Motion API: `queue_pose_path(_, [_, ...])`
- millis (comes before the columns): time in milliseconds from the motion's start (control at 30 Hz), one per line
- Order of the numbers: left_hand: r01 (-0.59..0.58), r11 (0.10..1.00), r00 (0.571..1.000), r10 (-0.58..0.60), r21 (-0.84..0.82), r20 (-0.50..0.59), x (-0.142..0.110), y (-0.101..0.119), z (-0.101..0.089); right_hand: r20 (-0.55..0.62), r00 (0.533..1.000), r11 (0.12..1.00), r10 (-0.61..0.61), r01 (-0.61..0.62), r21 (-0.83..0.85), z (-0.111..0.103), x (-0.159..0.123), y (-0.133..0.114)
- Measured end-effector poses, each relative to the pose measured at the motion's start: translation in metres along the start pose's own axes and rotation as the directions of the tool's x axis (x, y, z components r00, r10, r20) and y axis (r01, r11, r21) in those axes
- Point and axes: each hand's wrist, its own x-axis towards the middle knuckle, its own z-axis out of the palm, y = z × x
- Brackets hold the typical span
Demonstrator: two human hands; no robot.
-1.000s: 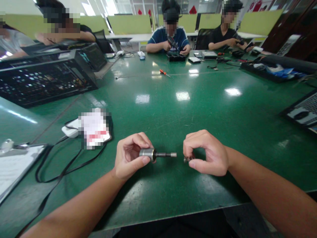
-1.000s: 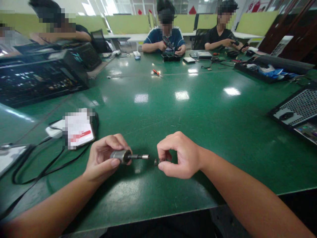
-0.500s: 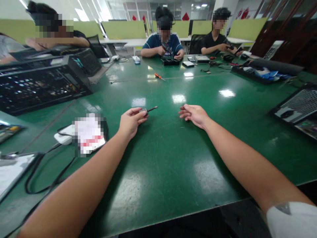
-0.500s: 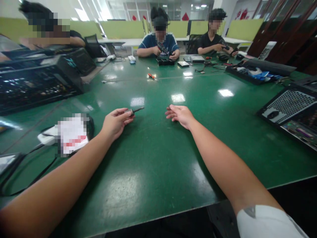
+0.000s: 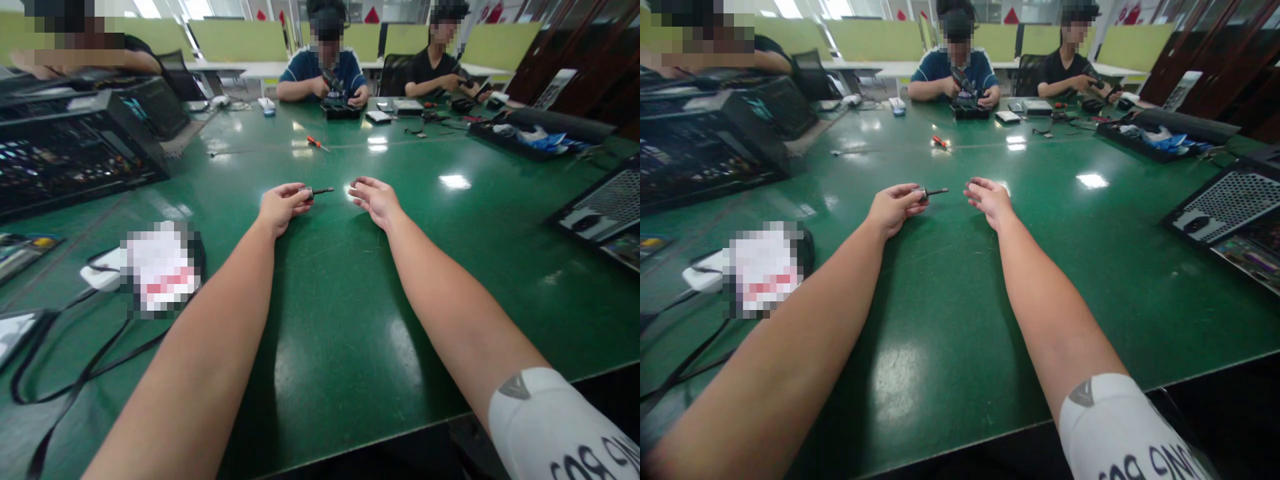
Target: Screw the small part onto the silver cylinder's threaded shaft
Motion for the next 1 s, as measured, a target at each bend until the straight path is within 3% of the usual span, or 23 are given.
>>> queue_pose_path(200, [-0.029, 1.000, 0.998, 0.029, 0.000, 0.053, -0.008, 0.000, 0.000, 0.065, 0.998, 1.000, -0.012, 0.013, -0.016, 0.028, -0.002, 0.012])
queue_pose_path(367, [-0.018, 1.000, 0.994, 0.019, -0.007, 0.110, -0.011, 0.001, 0.001, 0.084, 0.996, 0.999, -0.014, 0.018, -0.046, 0.025, -0.005, 0.011])
queue_pose_path(833, [-0.034, 0.998, 0.994, 0.039, -0.056, 0.101, -0.010, 0.000, -0.001, 0.096, 0.995, 0.992, 0.005, 0.007, -0.123, 0.028, -0.012, 0.008])
queue_pose_path(1000, [-0.011, 0.998, 0.989, 0.021, -0.067, 0.146, -0.015, 0.005, -0.001, 0.117, 0.993, 0.987, -0.011, 0.030, -0.159, 0.028, -0.014, 0.006])
